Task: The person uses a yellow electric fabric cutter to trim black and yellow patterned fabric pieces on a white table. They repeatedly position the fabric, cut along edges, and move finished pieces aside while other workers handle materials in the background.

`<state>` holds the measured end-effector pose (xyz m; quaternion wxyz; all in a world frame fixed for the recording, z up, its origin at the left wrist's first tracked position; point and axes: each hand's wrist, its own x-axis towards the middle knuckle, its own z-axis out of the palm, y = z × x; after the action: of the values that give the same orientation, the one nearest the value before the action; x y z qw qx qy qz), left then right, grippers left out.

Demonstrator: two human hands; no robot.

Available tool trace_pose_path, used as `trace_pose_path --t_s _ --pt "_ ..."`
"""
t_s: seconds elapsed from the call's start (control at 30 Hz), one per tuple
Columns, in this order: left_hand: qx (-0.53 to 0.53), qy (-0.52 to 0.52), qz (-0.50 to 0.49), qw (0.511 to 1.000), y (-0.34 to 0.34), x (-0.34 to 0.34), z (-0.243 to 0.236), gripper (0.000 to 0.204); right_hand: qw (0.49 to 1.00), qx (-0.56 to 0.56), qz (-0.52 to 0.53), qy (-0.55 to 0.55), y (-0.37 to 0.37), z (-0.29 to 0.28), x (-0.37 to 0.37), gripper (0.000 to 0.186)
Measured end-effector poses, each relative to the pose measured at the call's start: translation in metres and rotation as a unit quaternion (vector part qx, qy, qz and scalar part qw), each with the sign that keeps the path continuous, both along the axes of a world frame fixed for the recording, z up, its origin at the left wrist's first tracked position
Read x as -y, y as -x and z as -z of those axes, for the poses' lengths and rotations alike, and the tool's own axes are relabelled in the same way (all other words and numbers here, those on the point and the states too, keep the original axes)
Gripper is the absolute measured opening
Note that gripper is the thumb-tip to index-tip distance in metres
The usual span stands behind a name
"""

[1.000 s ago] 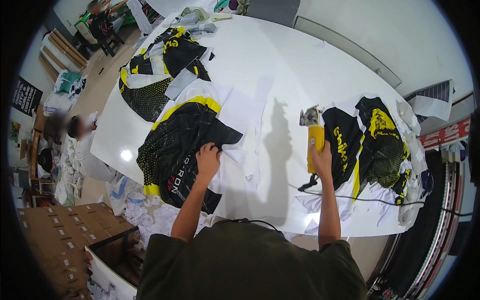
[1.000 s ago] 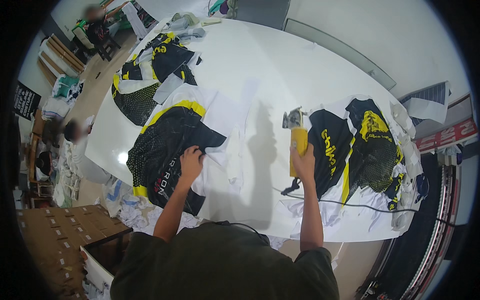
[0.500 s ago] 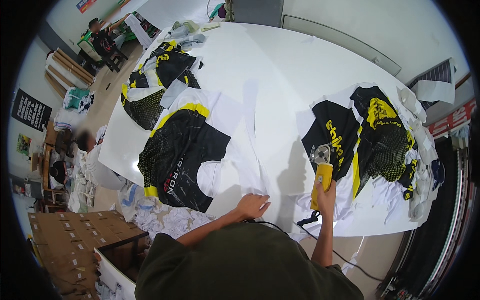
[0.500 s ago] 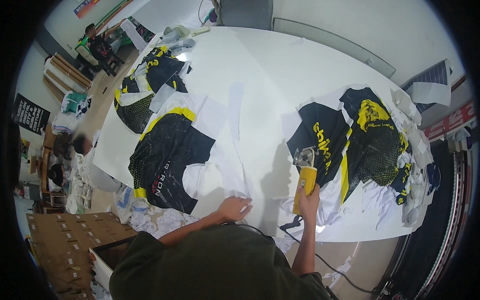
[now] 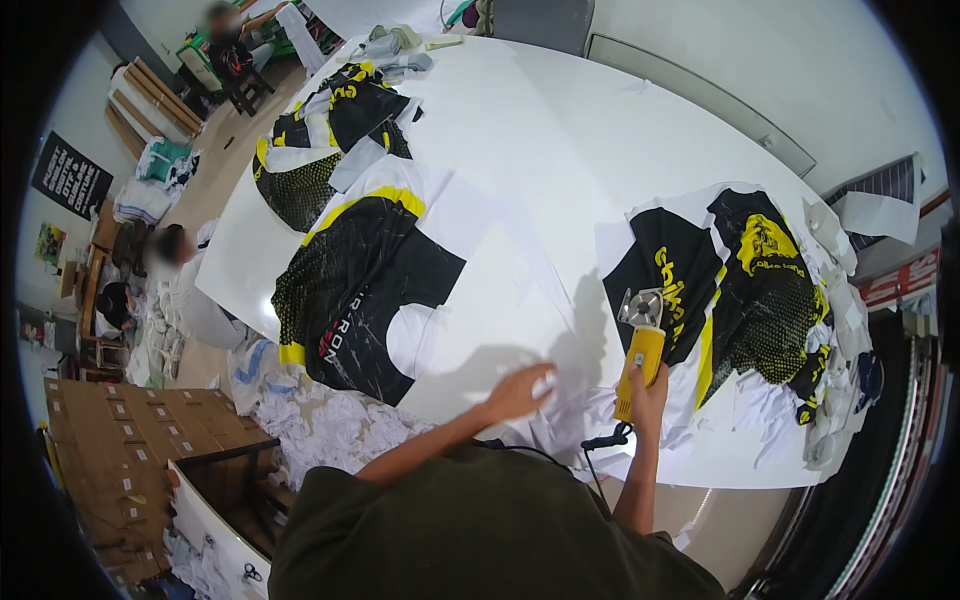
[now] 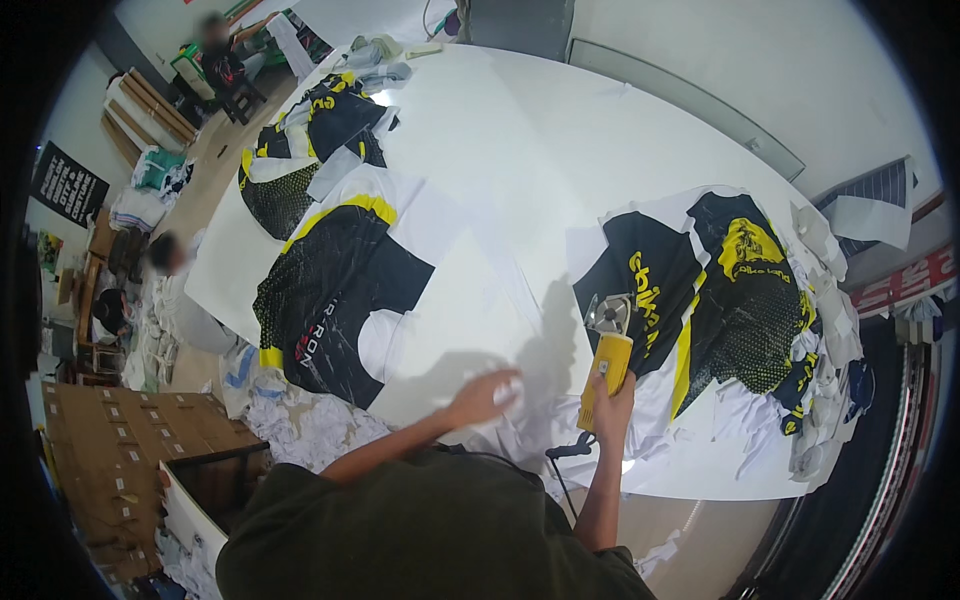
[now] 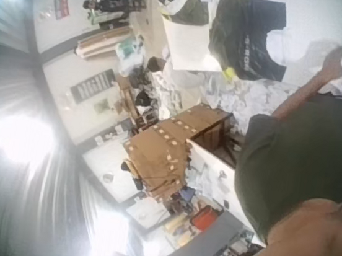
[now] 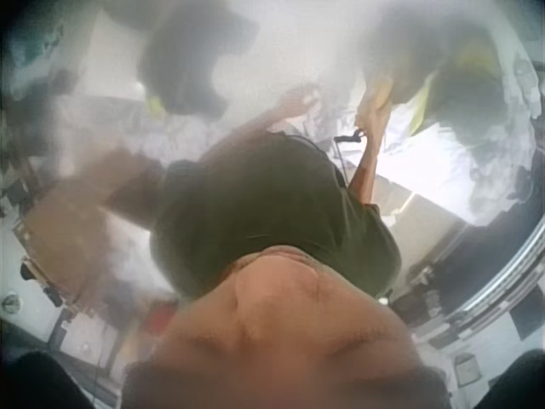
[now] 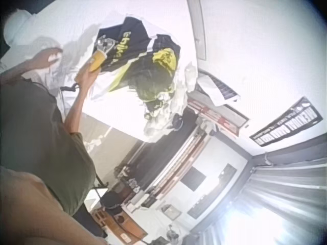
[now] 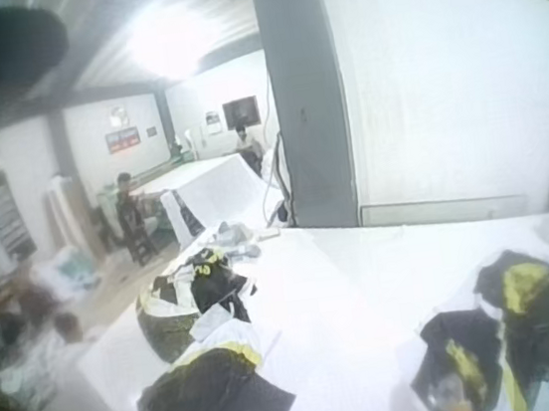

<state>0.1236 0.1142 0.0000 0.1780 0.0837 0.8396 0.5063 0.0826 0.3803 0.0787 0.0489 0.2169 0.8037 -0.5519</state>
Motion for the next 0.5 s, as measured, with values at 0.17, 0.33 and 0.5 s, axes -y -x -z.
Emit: trace_pose_path --t_s 0.17,0.33,0.5 --pt "-0.244 0.247 -0.069 0.935 0.103 0.003 0.006 0.078 1.000 -0.017 -0.002 0.022 0.008 -0.011 -0.004 0.046" --pt "-0.291 0.254 0.087 0.918 0.082 -0.038 0.049 0.075 1.000 -0.026 -0.001 0.014 0.007 -0.014 -0.005 0.045" --pt "0.147 -0.157 0.437 0.873 -0.044 -0.020 0.083 0.043 0.999 -0.015 0.013 0.044 0.000 -0.022 -0.012 0.041"
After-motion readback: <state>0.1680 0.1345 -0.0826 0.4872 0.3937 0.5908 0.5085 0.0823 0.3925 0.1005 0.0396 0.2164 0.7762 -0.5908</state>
